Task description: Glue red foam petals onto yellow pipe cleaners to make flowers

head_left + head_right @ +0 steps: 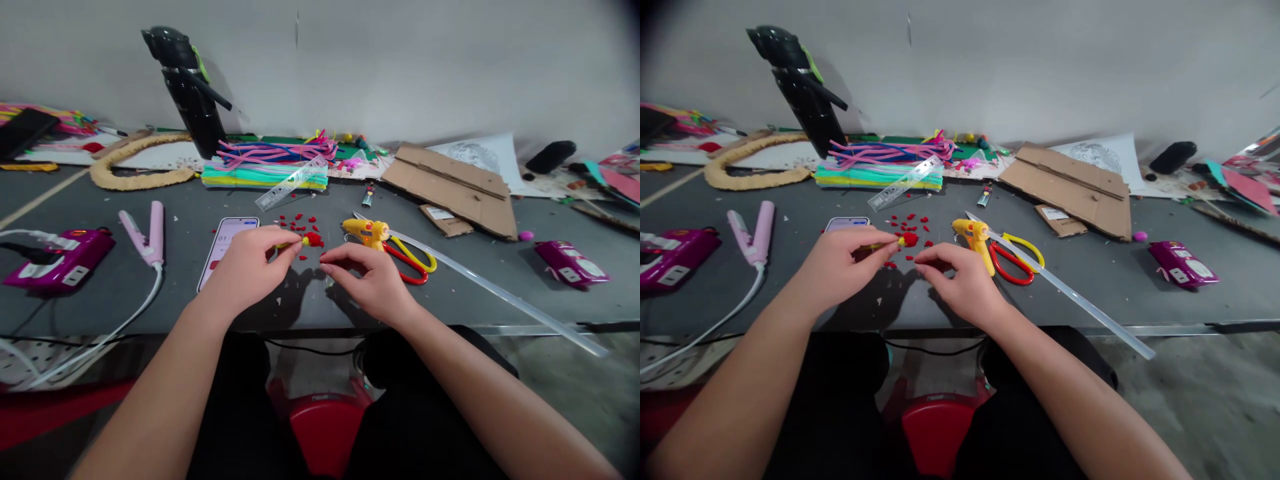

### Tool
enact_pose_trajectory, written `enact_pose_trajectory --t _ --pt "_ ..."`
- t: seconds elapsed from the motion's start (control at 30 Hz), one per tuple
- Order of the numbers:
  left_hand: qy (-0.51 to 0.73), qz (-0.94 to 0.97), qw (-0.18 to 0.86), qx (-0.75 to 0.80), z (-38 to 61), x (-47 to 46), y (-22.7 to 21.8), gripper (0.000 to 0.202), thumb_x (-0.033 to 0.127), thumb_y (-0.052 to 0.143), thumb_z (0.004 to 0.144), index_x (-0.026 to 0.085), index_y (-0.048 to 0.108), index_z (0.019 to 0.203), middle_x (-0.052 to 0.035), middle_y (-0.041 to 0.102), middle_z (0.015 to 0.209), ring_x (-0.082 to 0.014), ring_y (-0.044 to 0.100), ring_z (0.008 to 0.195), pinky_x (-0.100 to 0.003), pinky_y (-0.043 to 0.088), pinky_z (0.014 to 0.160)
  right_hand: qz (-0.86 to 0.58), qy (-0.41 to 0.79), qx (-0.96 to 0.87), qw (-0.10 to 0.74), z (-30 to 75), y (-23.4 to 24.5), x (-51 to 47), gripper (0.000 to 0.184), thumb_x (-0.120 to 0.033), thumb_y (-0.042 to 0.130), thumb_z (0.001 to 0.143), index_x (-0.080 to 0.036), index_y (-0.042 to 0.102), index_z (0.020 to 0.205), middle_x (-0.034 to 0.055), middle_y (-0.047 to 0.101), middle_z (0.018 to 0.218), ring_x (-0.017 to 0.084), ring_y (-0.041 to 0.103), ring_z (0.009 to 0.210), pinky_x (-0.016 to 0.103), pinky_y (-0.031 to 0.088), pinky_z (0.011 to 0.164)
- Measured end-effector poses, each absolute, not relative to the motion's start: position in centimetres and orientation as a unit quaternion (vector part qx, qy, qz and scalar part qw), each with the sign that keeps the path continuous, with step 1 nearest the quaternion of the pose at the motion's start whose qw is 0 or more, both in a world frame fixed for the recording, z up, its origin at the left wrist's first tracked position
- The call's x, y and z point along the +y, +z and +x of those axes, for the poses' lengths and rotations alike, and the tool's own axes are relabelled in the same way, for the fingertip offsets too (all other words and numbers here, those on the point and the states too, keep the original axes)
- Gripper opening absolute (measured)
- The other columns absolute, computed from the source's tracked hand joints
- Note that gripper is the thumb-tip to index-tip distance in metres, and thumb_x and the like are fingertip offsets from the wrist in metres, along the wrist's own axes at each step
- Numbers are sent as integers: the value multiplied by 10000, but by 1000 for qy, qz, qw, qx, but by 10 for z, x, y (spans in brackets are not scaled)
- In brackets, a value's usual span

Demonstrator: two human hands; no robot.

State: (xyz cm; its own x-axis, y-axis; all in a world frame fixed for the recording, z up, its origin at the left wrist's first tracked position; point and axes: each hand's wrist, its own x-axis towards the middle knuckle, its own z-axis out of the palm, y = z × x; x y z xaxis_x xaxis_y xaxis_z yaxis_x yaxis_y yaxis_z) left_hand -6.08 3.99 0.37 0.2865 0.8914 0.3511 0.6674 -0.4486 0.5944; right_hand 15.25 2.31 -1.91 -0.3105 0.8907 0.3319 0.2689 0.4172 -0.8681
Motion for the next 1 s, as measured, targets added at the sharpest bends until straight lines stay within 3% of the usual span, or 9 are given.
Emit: enact_pose_trajectory --t 0.27,0.47,1.0 --pt "325 808 134 473 -56 34 10 206 205 573 907 194 777 937 -7 697 779 -126 574 677 -247 419 649 -410 328 -714 463 158 -14 23 120 -184 653 886 -201 722 982 38 719 948 161 666 875 301 548 771" --pt "315 809 154 471 -54 34 7 217 211 566 904 197 771 973 -19 727 840 -142 614 733 -259 441 684 -395 320 -714 481 160 -10 24 183 -138 613 904 -211 733 1022 43 717 984 163 662 908 310 543 785" --pt "274 821 183 467 -49 32 6 216 244 557 903 223 767 951 -13 745 903 -160 659 814 -272 456 717 -424 331 -700 469 159 -13 26 48 -232 651 901 -190 672 906 22 692 876 144 630 794 291 518 733"
